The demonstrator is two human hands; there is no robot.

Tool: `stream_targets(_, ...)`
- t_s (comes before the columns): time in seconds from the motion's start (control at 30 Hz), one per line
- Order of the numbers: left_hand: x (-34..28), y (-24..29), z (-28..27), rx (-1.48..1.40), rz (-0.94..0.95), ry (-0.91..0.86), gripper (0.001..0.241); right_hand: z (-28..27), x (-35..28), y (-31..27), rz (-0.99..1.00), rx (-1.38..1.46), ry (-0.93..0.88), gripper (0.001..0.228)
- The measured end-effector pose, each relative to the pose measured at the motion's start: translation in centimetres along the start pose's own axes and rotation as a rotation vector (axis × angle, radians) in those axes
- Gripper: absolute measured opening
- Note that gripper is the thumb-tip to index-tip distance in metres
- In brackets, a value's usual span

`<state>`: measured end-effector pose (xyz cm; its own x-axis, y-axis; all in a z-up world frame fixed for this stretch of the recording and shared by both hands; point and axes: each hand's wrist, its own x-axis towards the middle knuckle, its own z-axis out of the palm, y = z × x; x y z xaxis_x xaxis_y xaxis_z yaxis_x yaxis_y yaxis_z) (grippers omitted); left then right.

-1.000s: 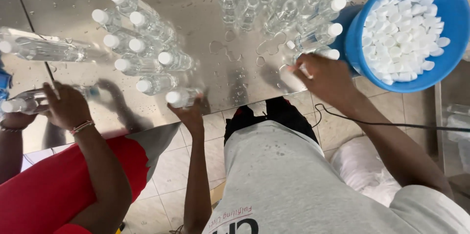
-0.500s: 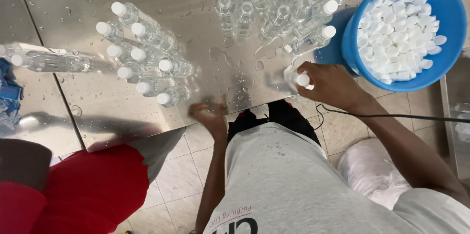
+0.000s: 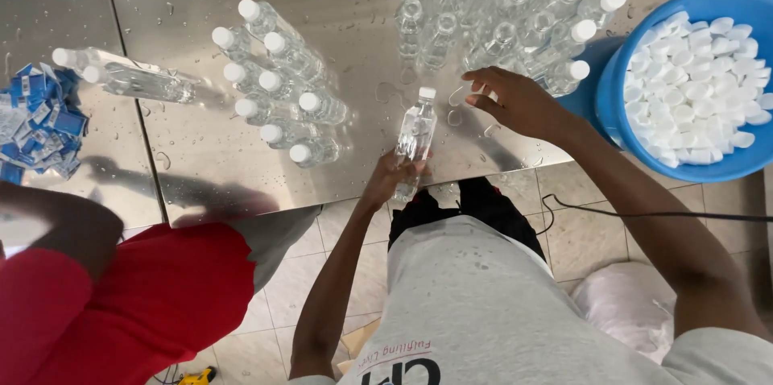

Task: Manually placing plastic caps onto filled water bottles and moving them aside on a production line table.

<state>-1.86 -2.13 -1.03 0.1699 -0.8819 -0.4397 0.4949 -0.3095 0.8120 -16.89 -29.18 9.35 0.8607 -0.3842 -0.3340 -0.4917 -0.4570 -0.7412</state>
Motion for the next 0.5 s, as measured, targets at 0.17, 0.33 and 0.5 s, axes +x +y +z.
stream_targets(0.17,-1.3,-1.4,-1.1,0.099,0.031,-0.007,0.058,1.2,1.3,-2.4,-0.214,-0.177,-0.131,0.043)
stream_targets(0.33,-1.8,1.5,-1.9,0.057,0.059,-0.227,0.044,0.4,2.4,-2.0,-0.262,0.117,-0.238,0.033)
stream_targets(0.5,-2.5,2.6,-1.8,0.104,0.087,-0.284,0.046,1.0,1.6,-0.9,-0.091,-0.039,-0.281,0.034)
